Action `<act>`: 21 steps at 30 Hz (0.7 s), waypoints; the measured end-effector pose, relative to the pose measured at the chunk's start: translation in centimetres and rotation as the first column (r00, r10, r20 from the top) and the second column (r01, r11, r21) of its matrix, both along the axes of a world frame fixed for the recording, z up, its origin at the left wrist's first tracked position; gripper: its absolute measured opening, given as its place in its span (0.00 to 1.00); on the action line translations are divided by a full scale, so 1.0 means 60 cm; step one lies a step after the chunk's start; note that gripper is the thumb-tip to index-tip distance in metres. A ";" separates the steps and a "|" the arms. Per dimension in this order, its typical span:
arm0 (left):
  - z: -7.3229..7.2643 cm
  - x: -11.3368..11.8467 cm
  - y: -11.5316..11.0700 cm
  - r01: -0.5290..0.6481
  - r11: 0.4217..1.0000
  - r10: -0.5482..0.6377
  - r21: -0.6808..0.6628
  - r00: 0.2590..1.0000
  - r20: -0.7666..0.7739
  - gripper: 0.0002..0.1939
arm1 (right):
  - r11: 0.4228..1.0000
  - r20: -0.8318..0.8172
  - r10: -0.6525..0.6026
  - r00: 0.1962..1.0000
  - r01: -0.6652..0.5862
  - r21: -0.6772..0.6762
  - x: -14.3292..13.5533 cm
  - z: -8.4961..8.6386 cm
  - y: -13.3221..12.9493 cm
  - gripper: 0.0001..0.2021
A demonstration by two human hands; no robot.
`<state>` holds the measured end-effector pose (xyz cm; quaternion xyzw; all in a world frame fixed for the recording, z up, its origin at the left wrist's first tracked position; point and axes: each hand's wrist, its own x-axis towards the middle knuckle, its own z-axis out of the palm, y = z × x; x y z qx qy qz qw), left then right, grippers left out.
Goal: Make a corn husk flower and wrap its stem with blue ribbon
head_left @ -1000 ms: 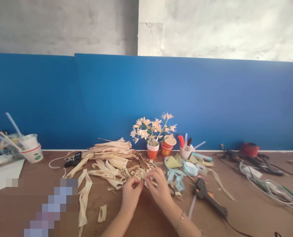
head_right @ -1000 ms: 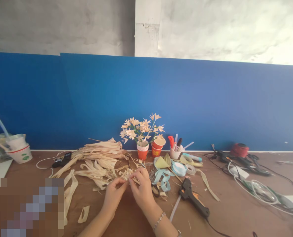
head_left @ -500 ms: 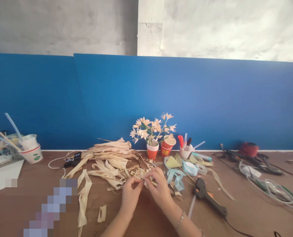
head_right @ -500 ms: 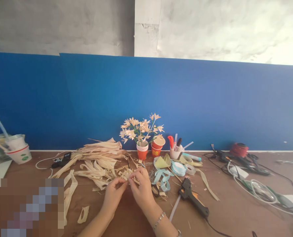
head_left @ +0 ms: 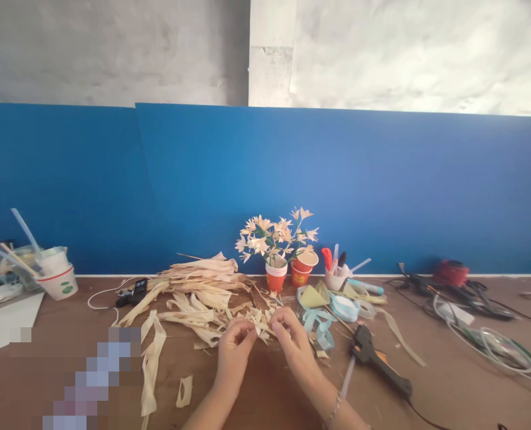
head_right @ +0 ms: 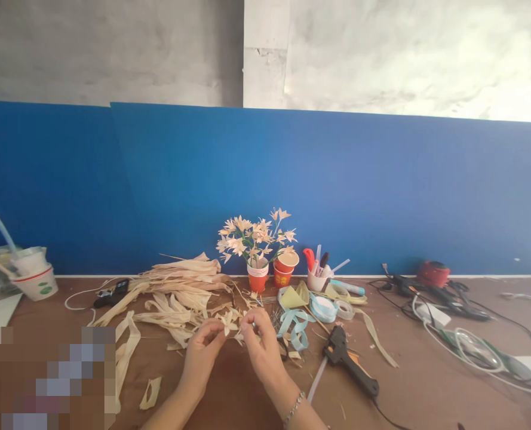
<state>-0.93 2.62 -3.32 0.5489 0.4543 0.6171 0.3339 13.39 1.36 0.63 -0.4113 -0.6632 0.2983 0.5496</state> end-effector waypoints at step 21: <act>0.005 0.005 -0.009 0.046 0.999 -0.045 -0.026 0.999 0.015 0.15 | 0.991 0.038 -0.001 0.999 0.006 -0.131 -0.007 -0.004 0.002 0.10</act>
